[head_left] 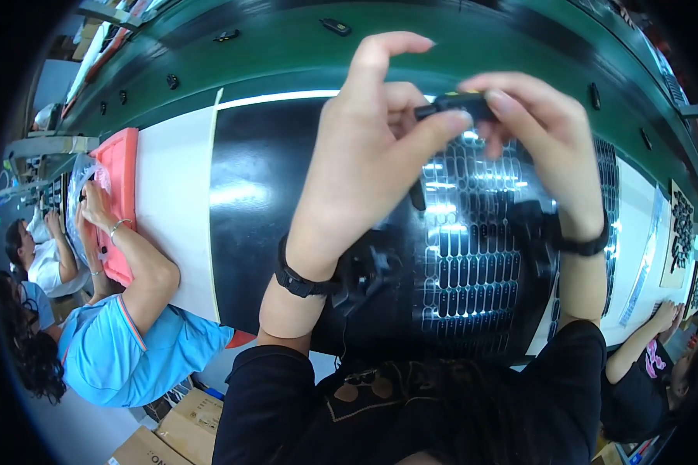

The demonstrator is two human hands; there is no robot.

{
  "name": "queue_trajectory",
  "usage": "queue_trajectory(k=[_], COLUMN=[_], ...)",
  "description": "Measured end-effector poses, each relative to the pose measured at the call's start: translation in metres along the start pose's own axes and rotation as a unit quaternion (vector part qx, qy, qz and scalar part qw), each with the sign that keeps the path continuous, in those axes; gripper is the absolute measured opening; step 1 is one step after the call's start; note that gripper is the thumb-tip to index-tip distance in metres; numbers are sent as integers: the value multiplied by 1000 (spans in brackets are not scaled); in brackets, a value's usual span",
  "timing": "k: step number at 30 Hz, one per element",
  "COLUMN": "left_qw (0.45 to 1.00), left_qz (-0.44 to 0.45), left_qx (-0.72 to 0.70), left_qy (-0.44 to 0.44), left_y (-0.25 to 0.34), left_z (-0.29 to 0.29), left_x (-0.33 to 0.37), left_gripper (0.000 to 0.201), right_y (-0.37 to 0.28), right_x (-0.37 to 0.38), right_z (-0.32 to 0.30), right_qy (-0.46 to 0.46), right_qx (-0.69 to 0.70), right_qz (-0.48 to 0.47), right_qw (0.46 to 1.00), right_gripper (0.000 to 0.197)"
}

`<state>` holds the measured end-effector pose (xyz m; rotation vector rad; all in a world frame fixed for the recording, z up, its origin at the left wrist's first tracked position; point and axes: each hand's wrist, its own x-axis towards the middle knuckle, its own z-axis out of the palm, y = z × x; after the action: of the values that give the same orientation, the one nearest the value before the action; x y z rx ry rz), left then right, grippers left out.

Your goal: The person peels a screen protector from a sheet, presses it onto a small electronic device, and smooths it by hand. They then place the device onto a conveyor belt and repeat the process.

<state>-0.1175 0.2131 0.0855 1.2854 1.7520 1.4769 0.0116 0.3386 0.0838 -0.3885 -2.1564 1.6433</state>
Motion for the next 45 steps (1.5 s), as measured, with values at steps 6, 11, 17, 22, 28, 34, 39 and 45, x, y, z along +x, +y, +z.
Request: queue_trajectory(k=[6,11,17,22,28,34,39,45], left_qw=[976,979,976,978,957,925,936,945], left_qz=[52,67,110,95,73,90,60,38], left_qx=[150,120,80,-35,-209,-346,-336,-313], left_qy=[147,151,170,185,188,129,90,93], left_y=[-3,9,18,31,42,52,48,46], left_z=[-45,-63,-53,-49,-49,-32,-22,-17], left_x=[1,-10,-12,-18,-24,-26,-24,-23], left_gripper=[53,51,47,39,46,53,54,54], right_y=[70,87,103,100,20,-38,-44,-46], right_x=[110,171,218,241,115,9,-20,-31], right_z=[-9,28,120,72,40,40,36,34], right_qy=[-17,61,178,-122,-9,47,97,110], right_qx=[-74,-353,-504,-515,-15,12,-77,-120], right_qz=[102,-34,22,42,-48,-107,-175,-181], right_qw=[992,933,845,848,999,993,977,970], right_gripper=[30,42,47,43,20,26,34,34])
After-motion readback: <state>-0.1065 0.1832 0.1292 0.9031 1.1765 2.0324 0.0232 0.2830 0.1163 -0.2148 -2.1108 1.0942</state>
